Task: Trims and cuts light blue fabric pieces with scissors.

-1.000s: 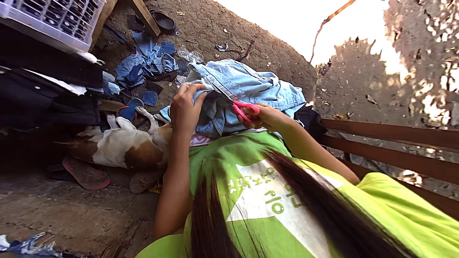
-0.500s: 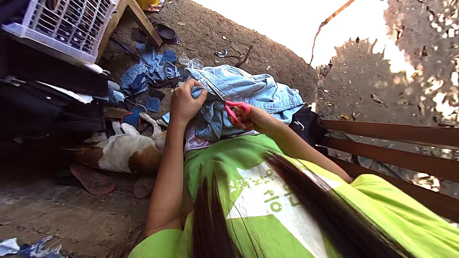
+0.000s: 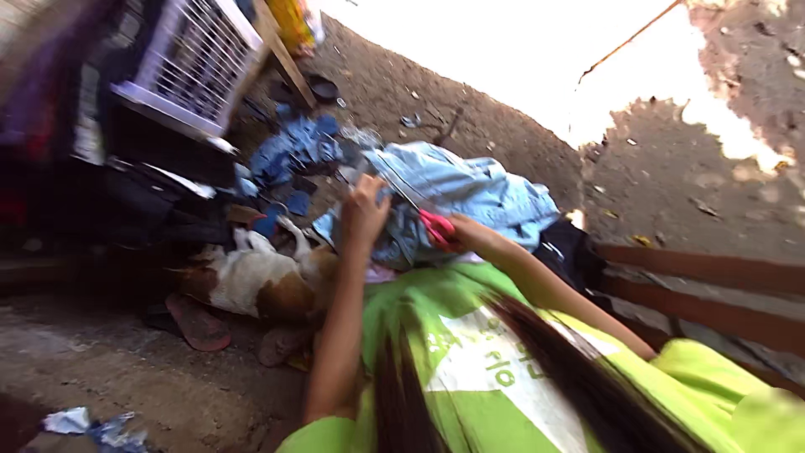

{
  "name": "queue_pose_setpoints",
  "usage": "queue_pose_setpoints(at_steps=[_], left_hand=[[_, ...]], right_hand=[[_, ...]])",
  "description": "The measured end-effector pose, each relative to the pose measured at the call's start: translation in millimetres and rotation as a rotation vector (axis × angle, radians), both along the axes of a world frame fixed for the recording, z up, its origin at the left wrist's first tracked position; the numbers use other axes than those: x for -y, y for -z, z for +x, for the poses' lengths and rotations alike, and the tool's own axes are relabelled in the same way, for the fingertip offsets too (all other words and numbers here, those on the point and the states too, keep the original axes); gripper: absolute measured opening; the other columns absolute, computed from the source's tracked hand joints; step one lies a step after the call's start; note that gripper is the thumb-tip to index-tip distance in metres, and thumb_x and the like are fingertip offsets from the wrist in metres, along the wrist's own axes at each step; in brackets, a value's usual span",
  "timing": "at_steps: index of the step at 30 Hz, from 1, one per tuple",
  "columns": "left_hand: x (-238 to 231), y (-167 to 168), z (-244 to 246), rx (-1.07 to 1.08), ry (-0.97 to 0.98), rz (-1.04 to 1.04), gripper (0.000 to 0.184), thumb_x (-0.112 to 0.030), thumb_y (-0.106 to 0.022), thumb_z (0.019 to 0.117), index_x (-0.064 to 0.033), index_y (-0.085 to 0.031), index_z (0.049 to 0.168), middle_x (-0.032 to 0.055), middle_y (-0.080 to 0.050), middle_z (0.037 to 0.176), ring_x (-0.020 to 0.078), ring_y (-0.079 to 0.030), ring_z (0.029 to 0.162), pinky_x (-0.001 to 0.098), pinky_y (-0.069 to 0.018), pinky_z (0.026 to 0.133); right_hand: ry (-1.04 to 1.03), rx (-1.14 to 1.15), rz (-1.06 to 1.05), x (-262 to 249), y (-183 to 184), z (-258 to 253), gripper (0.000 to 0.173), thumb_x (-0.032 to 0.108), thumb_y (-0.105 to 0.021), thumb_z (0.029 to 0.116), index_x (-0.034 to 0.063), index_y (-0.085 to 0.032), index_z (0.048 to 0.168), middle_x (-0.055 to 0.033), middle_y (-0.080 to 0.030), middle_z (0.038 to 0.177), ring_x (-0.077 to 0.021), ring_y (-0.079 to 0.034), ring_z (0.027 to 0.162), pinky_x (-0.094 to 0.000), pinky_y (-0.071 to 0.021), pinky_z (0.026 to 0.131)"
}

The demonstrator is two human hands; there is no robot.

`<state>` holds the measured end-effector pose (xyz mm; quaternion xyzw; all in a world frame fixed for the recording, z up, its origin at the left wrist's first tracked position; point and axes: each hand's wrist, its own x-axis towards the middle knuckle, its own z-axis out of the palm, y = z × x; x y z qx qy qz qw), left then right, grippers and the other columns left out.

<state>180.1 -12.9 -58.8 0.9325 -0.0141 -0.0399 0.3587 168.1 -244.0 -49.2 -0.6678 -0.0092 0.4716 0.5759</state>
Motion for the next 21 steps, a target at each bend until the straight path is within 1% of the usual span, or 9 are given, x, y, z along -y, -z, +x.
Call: queue_pose_setpoints(at_steps=[2,3,6,10,11,13,15,16,21], left_hand=[[12.1,24.3,-7.1,-0.164,-0.05,0.036,0.035,-0.023,-0.066,0.098,-0.004,-0.069,0.128,0.0189,-0.062,0.136,0.0329,-0.064,0.121,0.0503,-0.0513,0.104],[13.9,33.3,-3.2,-0.204,-0.078,0.012,0.039,-0.024,-0.064,0.099,-0.003,-0.066,0.131,0.0205,-0.06,0.14,0.0336,-0.063,0.123,0.0496,-0.0504,0.105],[24.3,63.5,-5.5,-0.069,-0.188,-0.078,0.036,-0.023,-0.065,0.0982,0.0005,-0.068,0.125,0.0222,-0.065,0.131,0.0361,-0.068,0.113,0.0511,-0.0548,0.095],[29.0,79.4,-9.9,0.052,-0.231,-0.127,0.033,-0.022,-0.065,0.0981,0.001,-0.07,0.122,0.0215,-0.067,0.126,0.0349,-0.069,0.112,0.0496,-0.0556,0.096],[28.6,79.5,-9.9,0.041,-0.238,-0.144,0.033,-0.022,-0.066,0.0978,0.0007,-0.07,0.121,0.0214,-0.067,0.126,0.0344,-0.068,0.112,0.0495,-0.0552,0.096],[25.6,82.5,-9.0,0.058,-0.259,-0.172,0.033,-0.022,-0.068,0.0963,0.0017,-0.071,0.119,0.0218,-0.068,0.122,0.0339,-0.069,0.109,0.049,-0.0553,0.096],[23.3,88.9,-9.8,0.107,-0.281,-0.186,0.033,-0.022,-0.07,0.094,0.0023,-0.071,0.116,0.0217,-0.07,0.117,0.034,-0.07,0.107,0.0489,-0.0559,0.094],[23.4,90.9,-10.3,0.114,-0.288,-0.191,0.032,-0.022,-0.071,0.0935,0.0025,-0.071,0.115,0.0218,-0.07,0.117,0.0344,-0.07,0.106,0.0493,-0.0557,0.094],[21.9,97.4,-13.5,0.139,-0.298,-0.208,0.033,-0.022,-0.071,0.0935,0.0032,-0.071,0.114,0.0219,-0.069,0.116,0.0343,-0.069,0.106,0.0496,-0.0554,0.093]], right_hand=[[-0.11,0.058,-0.105,16.8,-7.8,4.6,0.038,0.025,-0.035,0.1076,0.0049,-0.065,0.096,0.0048,-0.06,0.076,-0.0015,-0.054,0.066,-0.0227,-0.048,0.064],[-0.169,0.101,-0.14,25.5,-12.6,14.2,0.036,0.023,-0.039,0.1064,0.0021,-0.067,0.097,0.0022,-0.062,0.077,-0.004,-0.057,0.067,-0.0255,-0.0501,0.066],[-0.258,0.247,-0.211,58.1,-17.6,37.5,0.032,0.021,-0.046,0.1006,-0.0009,-0.068,0.104,-0.0016,-0.065,0.077,-0.0089,-0.058,0.068,-0.0326,-0.0485,0.068],[0.01,0.452,-0.18,55.6,0.5,63.7,0.035,0.02,-0.042,0.1026,-0.0047,-0.062,0.117,0.0002,-0.063,0.08,-0.0039,-0.056,0.067,-0.0264,-0.048,0.066],[0.106,0.52,-0.189,45.0,11.5,65.4,0.036,0.02,-0.041,0.1045,-0.008,-0.06,0.119,-0.0046,-0.064,0.083,-0.0069,-0.057,0.07,-0.0292,-0.0487,0.068],[0.269,0.655,-0.265,18.9,44.9,63.5,0.04,0.019,-0.042,0.1051,-0.0132,-0.06,0.121,-0.0211,-0.068,0.092,-0.0266,-0.065,0.081,-0.0489,-0.0535,0.078],[0.328,0.727,-0.431,-1.8,74.1,57.2,0.041,0.023,-0.048,0.1046,-0.0118,-0.064,0.12,-0.0312,-0.069,0.1,-0.0466,-0.068,0.095,-0.0676,-0.0485,0.087],[0.323,0.74,-0.493,-5.6,79.9,57.0,0.041,0.025,-0.05,0.1039,-0.0106,-0.065,0.118,-0.0324,-0.069,0.1,-0.0506,-0.067,0.097,-0.0713,-0.046,0.087],[0.353,0.717,-0.37,2.3,90.1,63.0,0.037,0.021,-0.047,0.1036,-0.0097,-0.066,0.112,-0.0252,-0.069,0.09,-0.0399,-0.067,0.086,-0.0635,-0.0486,0.082]])
